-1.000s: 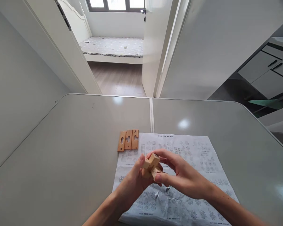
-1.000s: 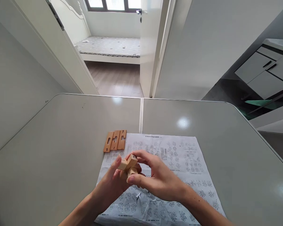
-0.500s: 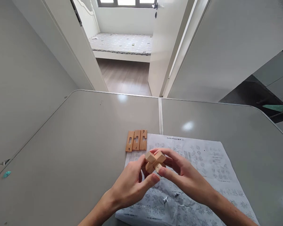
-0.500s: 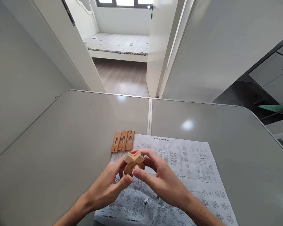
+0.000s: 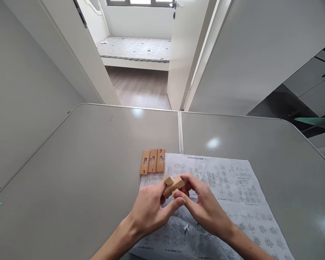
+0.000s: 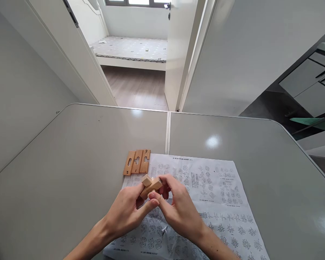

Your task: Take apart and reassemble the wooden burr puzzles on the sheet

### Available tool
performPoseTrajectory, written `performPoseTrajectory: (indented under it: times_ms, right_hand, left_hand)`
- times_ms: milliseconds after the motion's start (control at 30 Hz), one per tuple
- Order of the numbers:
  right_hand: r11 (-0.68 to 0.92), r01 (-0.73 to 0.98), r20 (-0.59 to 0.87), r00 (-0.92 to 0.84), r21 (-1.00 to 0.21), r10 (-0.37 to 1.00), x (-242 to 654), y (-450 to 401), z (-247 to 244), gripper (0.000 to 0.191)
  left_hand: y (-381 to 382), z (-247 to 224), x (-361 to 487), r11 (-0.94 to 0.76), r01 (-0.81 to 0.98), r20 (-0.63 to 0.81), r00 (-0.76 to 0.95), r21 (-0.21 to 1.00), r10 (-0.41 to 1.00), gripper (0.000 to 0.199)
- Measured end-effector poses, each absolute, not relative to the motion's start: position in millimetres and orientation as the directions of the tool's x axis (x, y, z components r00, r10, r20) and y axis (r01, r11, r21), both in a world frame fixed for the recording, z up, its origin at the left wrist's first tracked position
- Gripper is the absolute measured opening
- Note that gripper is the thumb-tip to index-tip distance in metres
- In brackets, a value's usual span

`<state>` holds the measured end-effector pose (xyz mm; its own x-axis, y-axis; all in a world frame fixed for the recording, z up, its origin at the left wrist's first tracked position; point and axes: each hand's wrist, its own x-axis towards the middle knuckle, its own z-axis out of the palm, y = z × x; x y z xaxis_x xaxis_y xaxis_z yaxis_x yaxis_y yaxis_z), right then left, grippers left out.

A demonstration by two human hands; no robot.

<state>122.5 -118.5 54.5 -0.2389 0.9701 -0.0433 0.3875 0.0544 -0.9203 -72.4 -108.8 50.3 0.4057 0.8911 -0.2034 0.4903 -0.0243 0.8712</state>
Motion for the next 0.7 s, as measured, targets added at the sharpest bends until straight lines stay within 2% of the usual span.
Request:
performPoseTrajectory:
  times_ms: [233,467,600,700]
  right_hand:
    - [-0.074,0.283,-0.143,-0.232,-0.956,0.962,127.2,-118.5,49.6,0.028]
    - [-0.25,0.135,-0.283,-0.367,-0.959,0.886,136.1,-118.5,43.2,0.046]
    - [-0.233,0.129,-0.264,-0.365,-0.964,0.893,135.6,-120.7,41.5,0.047]
    - [-0.189,0.139,-0.225,-0.325,-0.972,0.919,131.2,-121.3,40.5,0.046]
  left_hand:
    - [-105.9,44.9,-70.0,-0.048,0.583,-0.262,0.435,0.811,0.861,0.052]
    - [-104.6,39.0,-72.8,-0.174,0.498,-0.147,0.541,0.85,0.828,0.044]
    - [-106.9,37.3,-73.6,-0.238,0.418,-0.066,0.595,0.877,0.801,0.037]
    - [-108.7,33.7,-73.4,-0.222,0.428,-0.049,0.537,0.876,0.842,0.041]
